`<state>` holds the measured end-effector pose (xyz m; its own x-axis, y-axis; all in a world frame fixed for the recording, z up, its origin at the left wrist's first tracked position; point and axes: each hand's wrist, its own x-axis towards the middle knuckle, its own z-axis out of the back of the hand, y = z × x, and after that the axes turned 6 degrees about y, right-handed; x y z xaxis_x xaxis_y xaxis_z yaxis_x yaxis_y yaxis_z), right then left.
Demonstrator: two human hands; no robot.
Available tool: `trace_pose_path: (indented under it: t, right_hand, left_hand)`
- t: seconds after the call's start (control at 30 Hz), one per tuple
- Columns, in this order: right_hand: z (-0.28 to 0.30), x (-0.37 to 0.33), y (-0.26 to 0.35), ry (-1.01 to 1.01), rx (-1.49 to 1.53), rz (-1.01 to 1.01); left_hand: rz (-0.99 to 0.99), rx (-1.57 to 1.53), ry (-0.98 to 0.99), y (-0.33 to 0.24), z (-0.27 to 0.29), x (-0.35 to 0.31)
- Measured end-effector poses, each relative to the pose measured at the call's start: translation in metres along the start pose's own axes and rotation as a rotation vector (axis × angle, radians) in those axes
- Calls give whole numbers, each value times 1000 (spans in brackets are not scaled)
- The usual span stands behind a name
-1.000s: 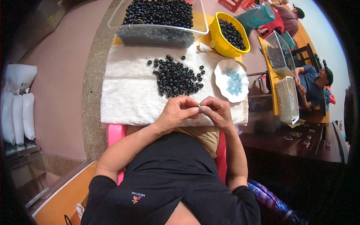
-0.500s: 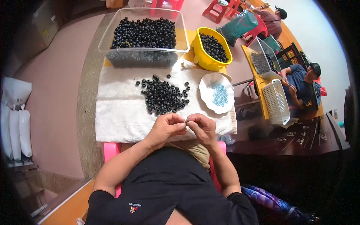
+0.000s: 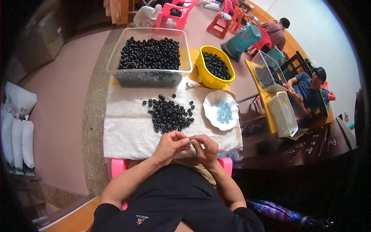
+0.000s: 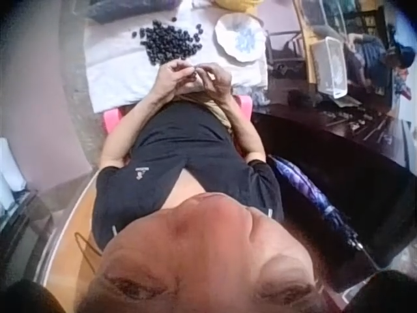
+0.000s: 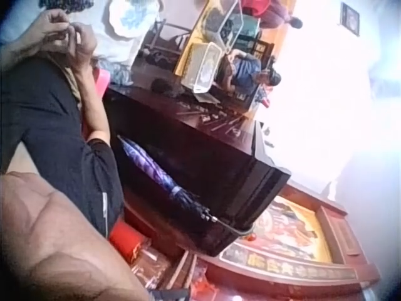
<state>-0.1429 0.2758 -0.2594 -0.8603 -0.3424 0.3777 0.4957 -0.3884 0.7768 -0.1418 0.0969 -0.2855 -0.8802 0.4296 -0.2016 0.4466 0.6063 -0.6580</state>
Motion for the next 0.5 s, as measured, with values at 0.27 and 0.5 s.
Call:
trace_pose_path:
  t: [0.27, 0.5]
  right_hand:
    - [-8, -4, -2, -69, 107, -6]
    - [-1, -1, -16, 30, 204, -107]
  left_hand:
    - [-10, -9, 21, 2, 3, 1]
    - [14, 37, 50, -5, 0, -1]
